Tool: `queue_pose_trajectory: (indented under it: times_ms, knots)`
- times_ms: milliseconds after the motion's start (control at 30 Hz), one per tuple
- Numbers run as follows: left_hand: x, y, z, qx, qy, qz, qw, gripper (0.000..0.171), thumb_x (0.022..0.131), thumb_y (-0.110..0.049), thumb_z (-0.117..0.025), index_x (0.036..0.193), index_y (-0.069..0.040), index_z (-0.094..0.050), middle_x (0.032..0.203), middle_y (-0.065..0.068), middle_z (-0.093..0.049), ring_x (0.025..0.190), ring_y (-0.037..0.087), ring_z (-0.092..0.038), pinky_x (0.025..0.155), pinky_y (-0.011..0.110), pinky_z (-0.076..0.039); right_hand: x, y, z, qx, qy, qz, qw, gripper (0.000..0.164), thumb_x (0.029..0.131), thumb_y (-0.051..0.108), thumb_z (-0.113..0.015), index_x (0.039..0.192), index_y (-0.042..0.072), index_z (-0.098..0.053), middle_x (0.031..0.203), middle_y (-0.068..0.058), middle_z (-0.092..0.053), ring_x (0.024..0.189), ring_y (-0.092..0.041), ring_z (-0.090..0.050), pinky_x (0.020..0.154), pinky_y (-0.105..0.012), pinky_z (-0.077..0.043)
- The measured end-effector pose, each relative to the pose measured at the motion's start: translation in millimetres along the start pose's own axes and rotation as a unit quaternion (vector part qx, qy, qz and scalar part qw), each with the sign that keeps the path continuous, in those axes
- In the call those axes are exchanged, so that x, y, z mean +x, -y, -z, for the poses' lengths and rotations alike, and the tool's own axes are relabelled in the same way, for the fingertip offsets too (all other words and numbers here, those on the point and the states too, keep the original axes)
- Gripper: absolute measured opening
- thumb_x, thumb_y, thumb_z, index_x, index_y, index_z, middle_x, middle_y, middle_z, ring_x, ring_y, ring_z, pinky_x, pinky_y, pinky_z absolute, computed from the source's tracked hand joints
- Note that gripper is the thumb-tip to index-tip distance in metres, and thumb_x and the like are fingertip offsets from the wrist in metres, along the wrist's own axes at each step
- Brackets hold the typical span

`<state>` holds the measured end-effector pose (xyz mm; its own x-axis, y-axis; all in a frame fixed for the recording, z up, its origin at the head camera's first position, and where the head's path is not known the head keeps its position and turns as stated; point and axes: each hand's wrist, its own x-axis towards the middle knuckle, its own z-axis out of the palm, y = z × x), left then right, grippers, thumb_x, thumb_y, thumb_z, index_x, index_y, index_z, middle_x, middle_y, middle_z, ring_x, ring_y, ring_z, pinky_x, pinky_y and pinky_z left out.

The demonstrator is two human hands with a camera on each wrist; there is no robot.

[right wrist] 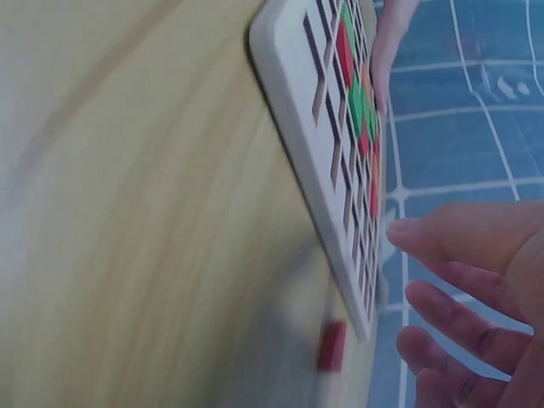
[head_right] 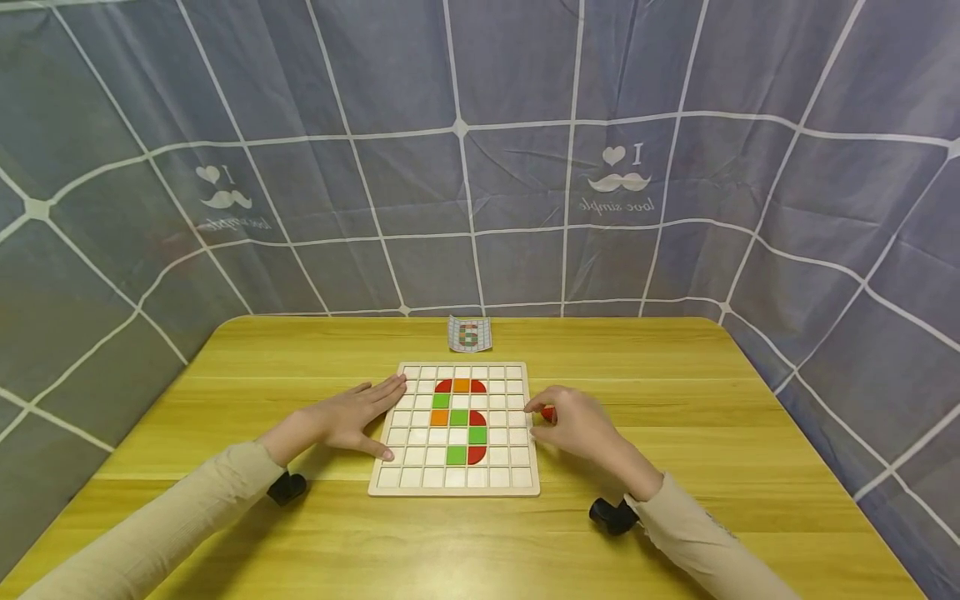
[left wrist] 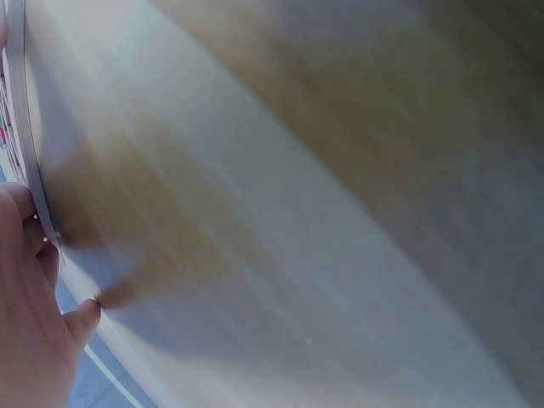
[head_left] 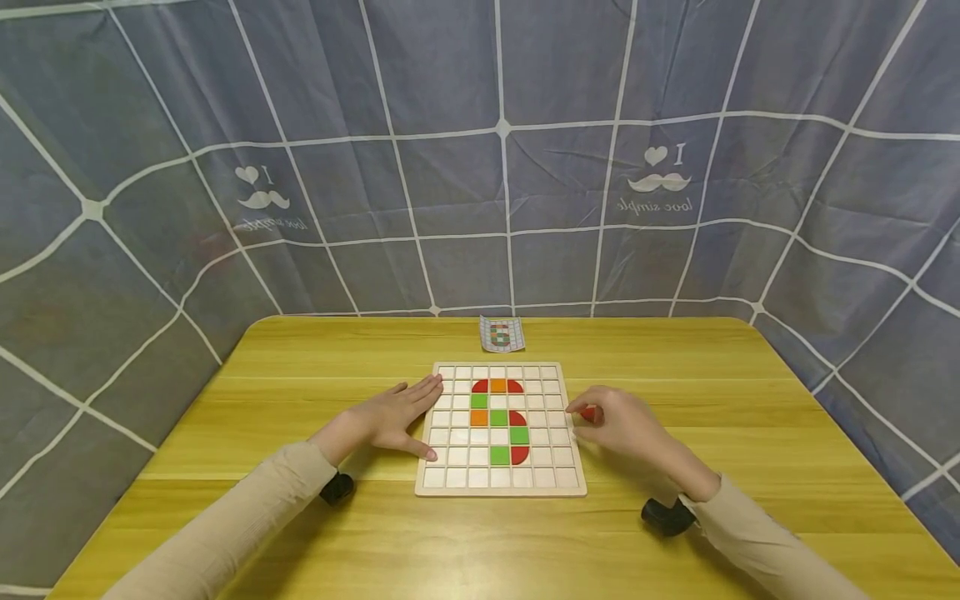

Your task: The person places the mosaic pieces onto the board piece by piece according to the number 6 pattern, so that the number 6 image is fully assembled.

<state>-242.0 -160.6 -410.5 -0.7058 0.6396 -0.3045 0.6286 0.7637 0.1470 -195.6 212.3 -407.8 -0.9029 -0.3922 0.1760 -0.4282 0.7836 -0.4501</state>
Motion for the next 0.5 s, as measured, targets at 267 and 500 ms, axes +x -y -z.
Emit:
queue_pose_trajectory:
  times_ms: [267, 500]
  knots:
    - [-1.4, -1.4, 0.9, 0.000, 0.001, 0.000, 1.0000, 0.111, 0.080, -0.071, -0.057, 0.155, -0.005, -0.008, 0.163, 0.012, 0.000, 0.151, 0.027, -0.005, 0.121, 0.052, -0.013, -2, -16, 10, 0.012, 0.003, -0.045, 0.999, 0.027, 0.074, 0.019, -0.081, 0.101, 0.016, -0.075, 0.076, 0.003, -0.065, 0.059, -0.006, -0.047, 0.051, -0.022, -0.036]
    - [-1.5, -2.2, 1.2, 0.000, 0.000, 0.000, 1.0000, 0.110, 0.081, -0.071, -0.057, 0.155, -0.005, -0.008, 0.163, 0.012, -0.001, 0.151, 0.027, -0.006, 0.121, 0.052, -0.013, 0, -29, 9, 0.007, 0.014, -0.064, 0.998, 0.032, 0.073, 0.021, -0.082, 0.104, 0.015, -0.074, 0.074, 0.004, -0.064, 0.058, -0.007, -0.049, 0.050, -0.023, -0.036]
